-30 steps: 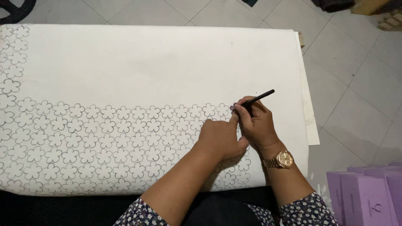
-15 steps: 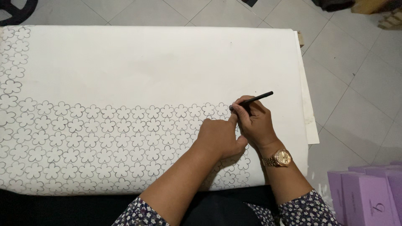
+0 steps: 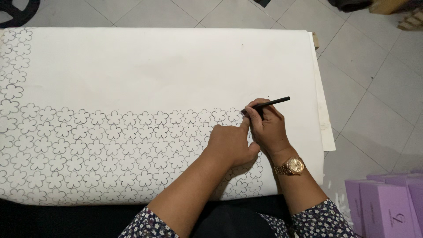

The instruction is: The person traces around a small flower-shaped cutout onto a large white fabric panel using a pen, repositioning the cutout to add more outlines. They then reposition the fabric on the work table and cut along the marked area with red-handled scissors.

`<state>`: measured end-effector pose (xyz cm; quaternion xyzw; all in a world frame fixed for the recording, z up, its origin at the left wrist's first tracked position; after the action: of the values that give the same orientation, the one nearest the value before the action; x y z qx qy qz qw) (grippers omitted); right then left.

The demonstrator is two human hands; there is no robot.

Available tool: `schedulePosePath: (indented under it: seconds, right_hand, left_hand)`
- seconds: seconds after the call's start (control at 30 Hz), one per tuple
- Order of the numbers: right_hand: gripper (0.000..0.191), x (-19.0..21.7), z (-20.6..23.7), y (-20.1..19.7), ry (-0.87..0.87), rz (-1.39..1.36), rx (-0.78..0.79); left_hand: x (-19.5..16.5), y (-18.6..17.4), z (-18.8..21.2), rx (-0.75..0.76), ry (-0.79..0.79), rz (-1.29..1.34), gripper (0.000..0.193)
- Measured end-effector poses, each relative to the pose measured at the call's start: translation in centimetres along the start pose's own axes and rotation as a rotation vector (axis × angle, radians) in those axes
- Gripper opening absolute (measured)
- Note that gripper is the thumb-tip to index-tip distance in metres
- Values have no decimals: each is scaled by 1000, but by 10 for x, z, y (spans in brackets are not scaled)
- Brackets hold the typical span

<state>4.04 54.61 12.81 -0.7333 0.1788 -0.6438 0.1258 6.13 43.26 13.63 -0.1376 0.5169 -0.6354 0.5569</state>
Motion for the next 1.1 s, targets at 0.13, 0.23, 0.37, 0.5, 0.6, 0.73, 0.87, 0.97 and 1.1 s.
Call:
schedulePosePath:
  seconds: [0.13,0.23,0.37,0.5,0.6,0.73,0.87,0.97,1.1]
  right_hand:
    - [8,2,0,-1,-49,-60,-25]
    - [7,0,0,-2,-22,-46,-35]
    - [6,-2,1,-3,-50,-12,-63]
    - [8,-8,3,-6,-68,-130,-40]
    - [11,-18,3,-14,-67,-275,-132]
    - [13,-27,4,-21,-37,-366,-232]
    - [14,-9,7,-23,-87,-180,-218]
    - [15,14,12,-16,-73,-43,-143]
    - [30,38,30,7,-30,-9,101]
  left_hand:
    - [0,0,0,-33,3,14,88]
    - [0,0,0,-60,8,18,88]
    - [2,2,-3,-93,3,28,89]
    - [4,4,-4,-139,12,47,87]
    - [7,1,4,-256,55,98,81]
    - [7,-7,35,-518,229,170,62]
    - [11,-15,61,-751,337,338,35]
    - [22,-12,69,-763,277,436,11]
    - [43,-9,81,-877,247,460,6]
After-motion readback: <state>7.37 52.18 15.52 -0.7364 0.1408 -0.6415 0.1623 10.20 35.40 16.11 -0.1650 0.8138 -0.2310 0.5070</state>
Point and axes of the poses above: each hand's wrist, its own z-axis away from the middle knuckle, its own y-axis out of the palm, x = y × z, the point moved 6 cm from there along -z, towards the middle knuckle, and after that the axes turned 4 degrees about -z, right-handed, at the moved point
